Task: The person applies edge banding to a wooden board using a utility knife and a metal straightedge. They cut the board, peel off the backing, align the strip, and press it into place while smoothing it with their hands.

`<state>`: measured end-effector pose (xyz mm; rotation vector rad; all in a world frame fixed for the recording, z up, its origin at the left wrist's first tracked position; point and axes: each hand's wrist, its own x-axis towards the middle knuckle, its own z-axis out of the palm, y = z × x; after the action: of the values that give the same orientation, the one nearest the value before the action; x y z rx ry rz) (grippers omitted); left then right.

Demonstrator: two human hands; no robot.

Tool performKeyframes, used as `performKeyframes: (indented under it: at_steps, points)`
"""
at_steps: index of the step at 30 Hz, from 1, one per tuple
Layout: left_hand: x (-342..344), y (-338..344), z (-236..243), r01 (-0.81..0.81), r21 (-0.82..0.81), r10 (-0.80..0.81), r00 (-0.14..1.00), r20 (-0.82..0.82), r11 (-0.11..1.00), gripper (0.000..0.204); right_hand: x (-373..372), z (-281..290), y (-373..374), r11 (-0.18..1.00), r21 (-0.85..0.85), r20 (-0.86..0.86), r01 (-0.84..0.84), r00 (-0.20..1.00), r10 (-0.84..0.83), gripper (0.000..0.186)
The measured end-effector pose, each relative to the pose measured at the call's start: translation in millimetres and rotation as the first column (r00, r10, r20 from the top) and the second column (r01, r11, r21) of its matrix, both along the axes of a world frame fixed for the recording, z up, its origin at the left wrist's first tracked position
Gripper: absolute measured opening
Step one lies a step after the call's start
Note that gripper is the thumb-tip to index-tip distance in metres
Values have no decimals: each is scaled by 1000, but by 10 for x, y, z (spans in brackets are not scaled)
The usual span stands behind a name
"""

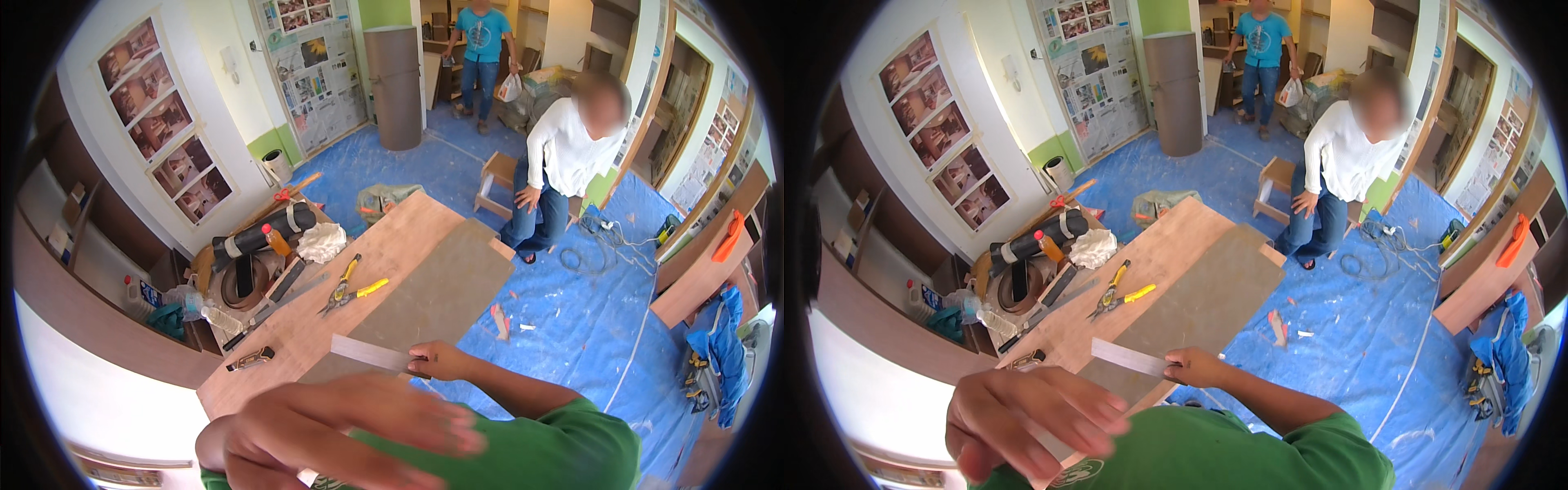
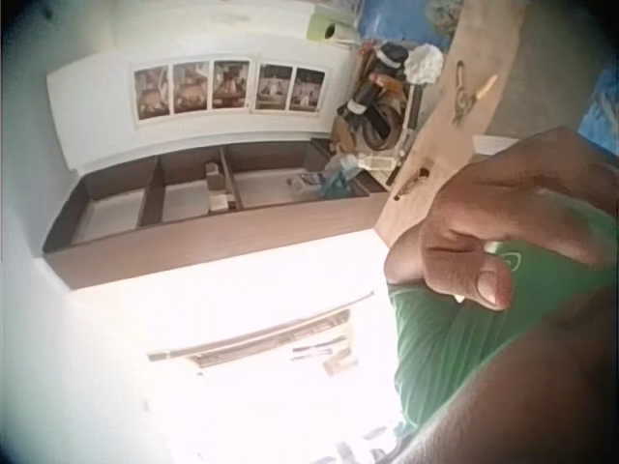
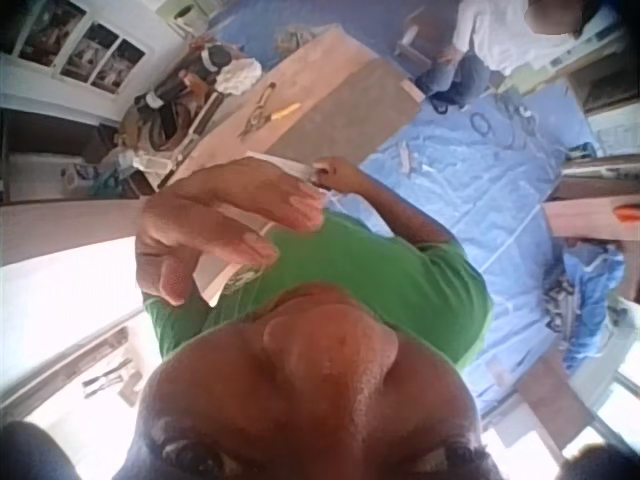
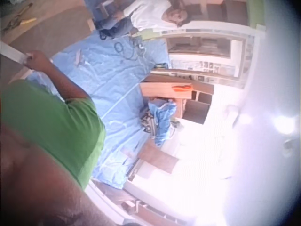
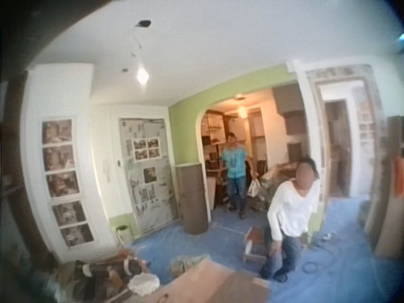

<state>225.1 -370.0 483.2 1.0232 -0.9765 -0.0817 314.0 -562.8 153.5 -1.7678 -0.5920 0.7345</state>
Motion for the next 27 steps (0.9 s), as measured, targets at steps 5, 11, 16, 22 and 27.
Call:
performKeyframes:
  at_steps: [5, 11, 16, 22, 27]
  points:
    - [-27, -902, -124, 142, -475, -87, 987, 136, 868, 56, -75, 12, -107, 998, -57, 114, 42, 993, -35, 21]
    - [305, -677, -127, 390, -575, -215, 912, 349, 719, 33, -269, -85, -275, 979, 58, -96, 195, 977, -189, 22]
    - [321, 491, -306, 118, -371, -184, 972, -147, 921, 11, -189, -98, -273, 972, 41, -73, 232, 971, -228, 21]
    - [394, 711, -1773, -562, 657, 567, 788, 240, 502, 48, -83, 72, -124, 968, 109, -292, 227, 938, -187, 20]
    - [309, 552, -2196, -717, 697, 381, 655, 653, 38, 58, 39, 403, -14, 981, 189, -346, 36, 938, 32, 22]
